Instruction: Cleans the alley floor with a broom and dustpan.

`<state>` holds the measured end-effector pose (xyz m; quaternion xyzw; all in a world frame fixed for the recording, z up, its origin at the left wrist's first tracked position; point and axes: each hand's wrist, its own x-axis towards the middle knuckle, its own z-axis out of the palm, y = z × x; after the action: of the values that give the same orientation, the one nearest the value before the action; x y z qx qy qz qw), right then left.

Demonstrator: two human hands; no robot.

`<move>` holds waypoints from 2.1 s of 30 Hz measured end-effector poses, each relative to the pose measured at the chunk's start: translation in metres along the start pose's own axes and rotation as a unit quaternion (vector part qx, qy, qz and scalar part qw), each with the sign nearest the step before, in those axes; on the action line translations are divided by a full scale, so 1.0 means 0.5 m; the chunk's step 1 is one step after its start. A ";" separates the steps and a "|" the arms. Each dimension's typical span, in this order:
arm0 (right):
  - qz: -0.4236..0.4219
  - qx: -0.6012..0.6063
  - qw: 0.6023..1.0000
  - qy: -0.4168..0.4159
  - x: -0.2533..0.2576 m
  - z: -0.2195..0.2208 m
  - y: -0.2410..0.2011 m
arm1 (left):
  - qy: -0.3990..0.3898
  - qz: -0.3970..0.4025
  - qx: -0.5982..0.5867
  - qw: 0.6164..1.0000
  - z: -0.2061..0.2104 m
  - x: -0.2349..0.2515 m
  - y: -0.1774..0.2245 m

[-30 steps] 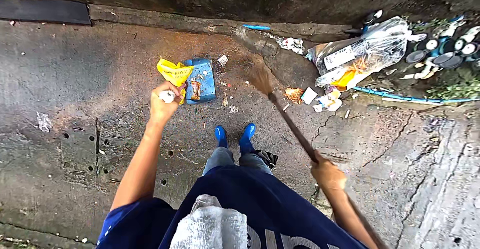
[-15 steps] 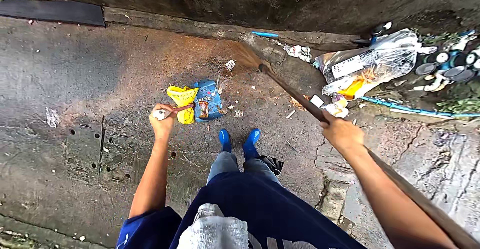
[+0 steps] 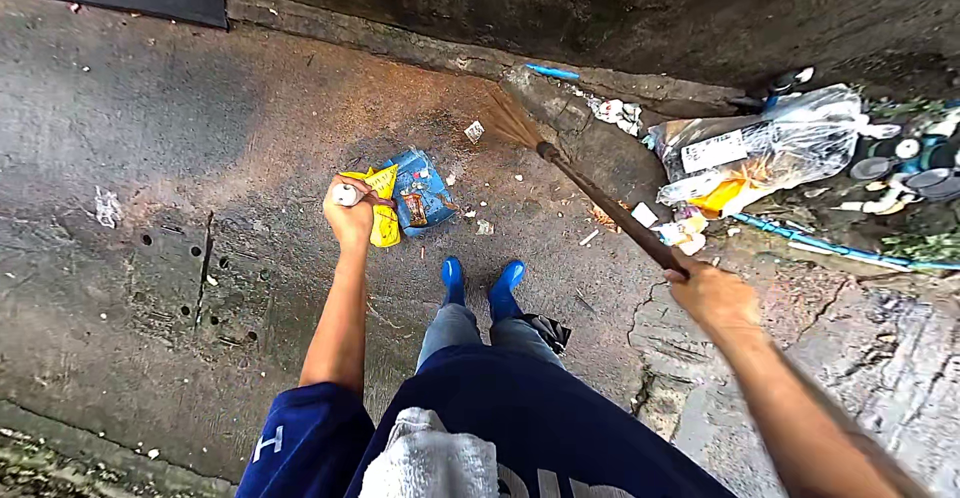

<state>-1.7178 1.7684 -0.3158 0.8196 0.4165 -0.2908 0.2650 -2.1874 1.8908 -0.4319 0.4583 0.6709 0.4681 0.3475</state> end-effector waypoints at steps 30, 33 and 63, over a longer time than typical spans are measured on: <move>-0.021 0.111 0.991 -0.078 -0.050 0.098 0.024 | -0.230 0.048 0.155 0.960 0.228 0.314 0.110; 0.020 0.091 0.992 -0.082 -0.031 0.132 -0.060 | -0.250 0.047 0.146 0.956 0.212 0.289 0.107; 0.161 0.216 0.923 -0.276 -0.376 0.363 0.130 | -0.378 0.115 -0.007 0.919 0.068 -0.259 0.077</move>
<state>-1.8011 1.5128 -0.2977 0.8002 0.1169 -0.5416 0.2295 -2.1022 1.7852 -0.4014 0.6727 0.4292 0.3012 0.5221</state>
